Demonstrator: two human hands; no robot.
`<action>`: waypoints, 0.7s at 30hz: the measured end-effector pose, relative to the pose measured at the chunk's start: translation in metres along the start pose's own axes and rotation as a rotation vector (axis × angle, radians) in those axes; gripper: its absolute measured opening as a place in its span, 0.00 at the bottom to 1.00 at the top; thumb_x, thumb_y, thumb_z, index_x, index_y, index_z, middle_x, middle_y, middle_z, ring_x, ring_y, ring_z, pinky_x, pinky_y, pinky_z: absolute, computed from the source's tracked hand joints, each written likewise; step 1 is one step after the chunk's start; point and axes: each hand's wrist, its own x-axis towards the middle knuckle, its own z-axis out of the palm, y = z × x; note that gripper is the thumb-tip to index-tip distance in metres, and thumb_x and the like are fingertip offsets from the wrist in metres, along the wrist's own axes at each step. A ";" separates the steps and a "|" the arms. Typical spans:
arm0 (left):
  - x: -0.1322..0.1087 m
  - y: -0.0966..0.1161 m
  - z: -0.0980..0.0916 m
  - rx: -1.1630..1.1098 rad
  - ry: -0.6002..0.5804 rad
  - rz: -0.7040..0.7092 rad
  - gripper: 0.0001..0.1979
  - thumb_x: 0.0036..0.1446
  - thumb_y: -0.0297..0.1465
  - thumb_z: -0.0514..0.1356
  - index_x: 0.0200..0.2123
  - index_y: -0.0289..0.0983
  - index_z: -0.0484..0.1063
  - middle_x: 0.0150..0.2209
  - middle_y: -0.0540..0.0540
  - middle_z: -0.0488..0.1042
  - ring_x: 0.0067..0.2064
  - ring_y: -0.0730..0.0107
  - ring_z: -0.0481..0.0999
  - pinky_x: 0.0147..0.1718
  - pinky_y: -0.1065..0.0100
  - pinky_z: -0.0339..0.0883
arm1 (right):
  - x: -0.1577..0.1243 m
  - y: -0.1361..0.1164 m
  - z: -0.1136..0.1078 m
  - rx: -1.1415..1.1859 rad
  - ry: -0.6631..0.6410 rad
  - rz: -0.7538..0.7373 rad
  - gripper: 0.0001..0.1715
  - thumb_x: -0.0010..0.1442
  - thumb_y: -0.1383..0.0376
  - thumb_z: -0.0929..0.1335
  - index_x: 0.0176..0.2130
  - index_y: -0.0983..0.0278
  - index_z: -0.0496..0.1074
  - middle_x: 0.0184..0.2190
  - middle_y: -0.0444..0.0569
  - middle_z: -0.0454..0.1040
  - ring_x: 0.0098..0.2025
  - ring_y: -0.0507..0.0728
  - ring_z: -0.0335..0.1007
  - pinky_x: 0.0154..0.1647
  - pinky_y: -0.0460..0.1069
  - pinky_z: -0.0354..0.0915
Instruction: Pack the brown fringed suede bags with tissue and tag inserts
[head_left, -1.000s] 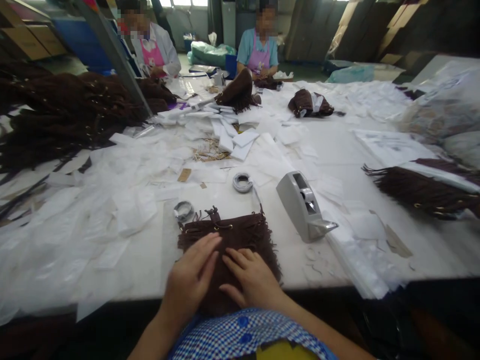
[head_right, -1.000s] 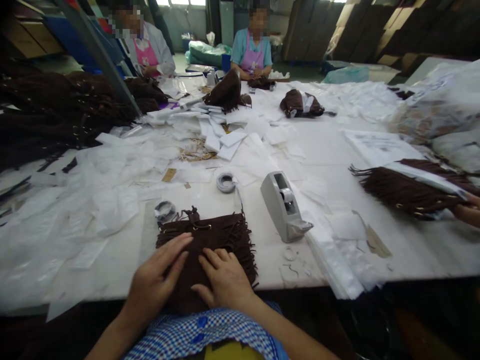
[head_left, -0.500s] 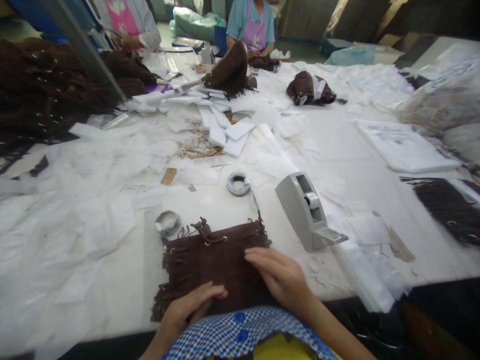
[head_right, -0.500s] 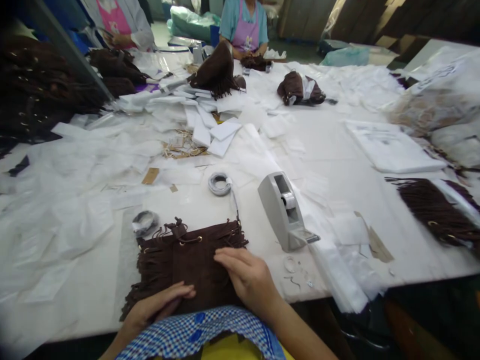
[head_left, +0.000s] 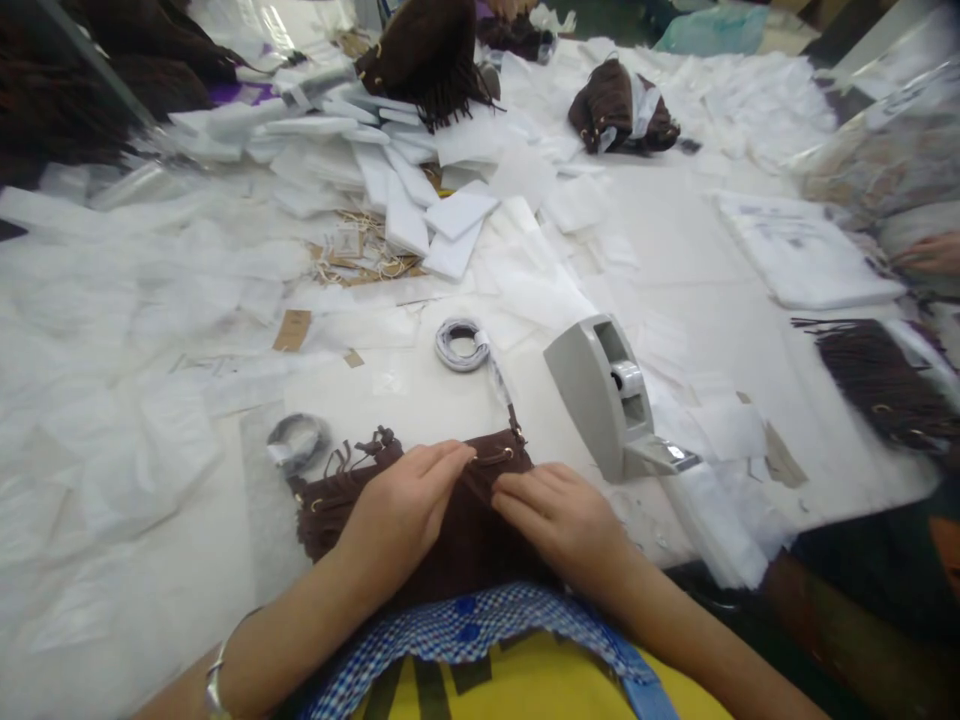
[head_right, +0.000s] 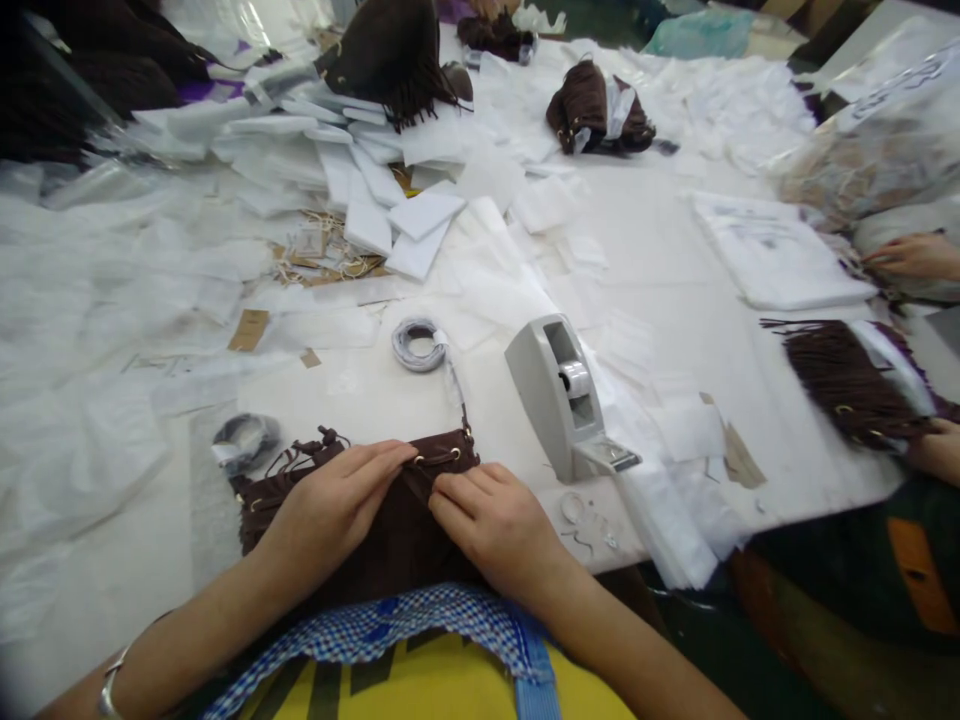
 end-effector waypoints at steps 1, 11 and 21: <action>0.004 -0.001 0.001 0.002 -0.018 -0.024 0.16 0.67 0.27 0.50 0.52 0.38 0.74 0.50 0.43 0.78 0.51 0.63 0.78 0.52 0.62 0.73 | -0.004 -0.002 -0.005 0.084 -0.083 -0.021 0.11 0.69 0.63 0.65 0.43 0.61 0.77 0.37 0.48 0.81 0.35 0.54 0.75 0.36 0.48 0.69; -0.005 0.006 0.016 0.116 0.013 0.086 0.10 0.66 0.31 0.56 0.47 0.38 0.75 0.44 0.43 0.77 0.43 0.65 0.77 0.43 0.66 0.74 | 0.027 0.014 0.010 0.000 0.001 0.318 0.09 0.67 0.64 0.66 0.46 0.59 0.75 0.42 0.48 0.75 0.39 0.54 0.74 0.34 0.46 0.67; -0.043 -0.026 -0.020 -0.117 0.354 -0.731 0.26 0.60 0.46 0.61 0.55 0.38 0.66 0.38 0.47 0.78 0.34 0.68 0.78 0.33 0.68 0.73 | 0.036 0.018 0.024 0.288 0.042 0.425 0.07 0.63 0.60 0.70 0.36 0.59 0.77 0.36 0.46 0.70 0.35 0.54 0.70 0.35 0.48 0.65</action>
